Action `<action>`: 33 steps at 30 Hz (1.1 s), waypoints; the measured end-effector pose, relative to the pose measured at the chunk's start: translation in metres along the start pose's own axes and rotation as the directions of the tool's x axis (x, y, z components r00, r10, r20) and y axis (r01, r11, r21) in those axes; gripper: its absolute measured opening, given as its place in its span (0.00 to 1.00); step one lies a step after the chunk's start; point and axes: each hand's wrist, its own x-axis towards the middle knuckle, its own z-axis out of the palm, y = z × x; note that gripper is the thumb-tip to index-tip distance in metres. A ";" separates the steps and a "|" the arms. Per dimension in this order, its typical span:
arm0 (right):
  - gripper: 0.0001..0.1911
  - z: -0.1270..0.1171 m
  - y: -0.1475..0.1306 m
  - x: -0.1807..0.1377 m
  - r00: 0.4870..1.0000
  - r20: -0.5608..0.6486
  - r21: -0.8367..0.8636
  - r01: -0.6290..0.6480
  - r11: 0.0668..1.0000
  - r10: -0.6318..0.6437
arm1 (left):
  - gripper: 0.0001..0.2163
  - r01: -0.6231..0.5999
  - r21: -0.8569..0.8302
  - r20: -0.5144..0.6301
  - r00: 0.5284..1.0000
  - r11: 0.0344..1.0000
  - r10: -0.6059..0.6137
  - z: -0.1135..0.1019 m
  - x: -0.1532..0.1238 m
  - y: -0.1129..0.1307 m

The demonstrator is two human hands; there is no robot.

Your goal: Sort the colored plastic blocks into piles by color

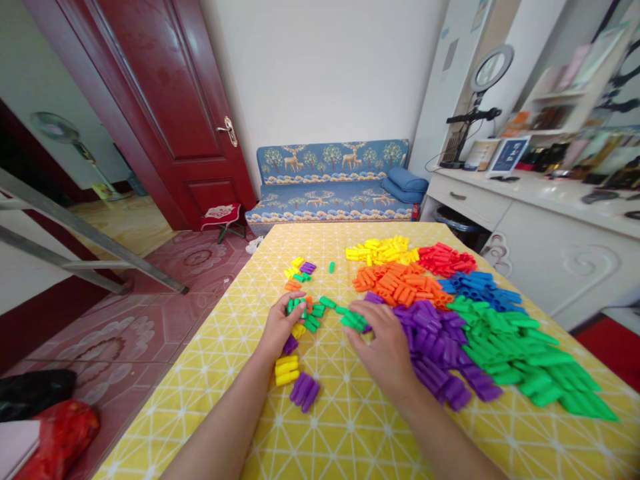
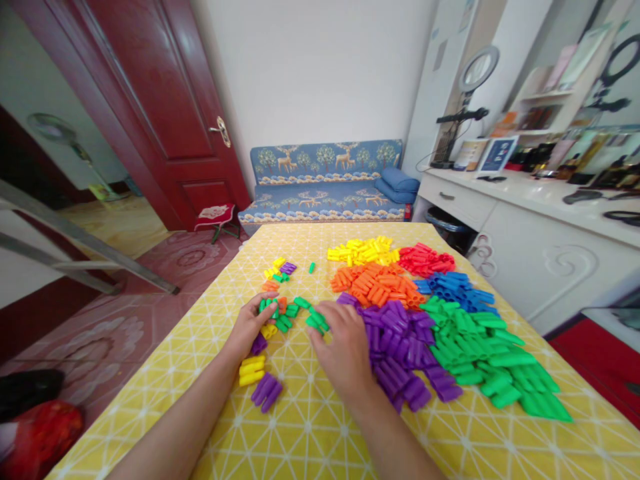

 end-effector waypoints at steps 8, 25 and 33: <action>0.22 -0.144 0.141 -0.005 0.855 -0.481 -0.521 -0.459 0.720 0.197 | 0.21 0.002 0.007 0.002 1.000 1.000 -0.002 0.000 0.001 -0.002; 0.19 -0.134 0.136 -0.021 0.824 -0.523 -0.438 -0.480 0.760 0.219 | 0.18 0.016 -0.061 0.013 1.000 0.998 -0.015 -0.001 0.000 -0.001; 0.15 -0.017 0.002 0.001 1.000 0.021 0.123 -0.005 0.992 0.002 | 0.22 0.002 -0.210 0.108 0.994 0.978 0.021 -0.003 -0.003 -0.001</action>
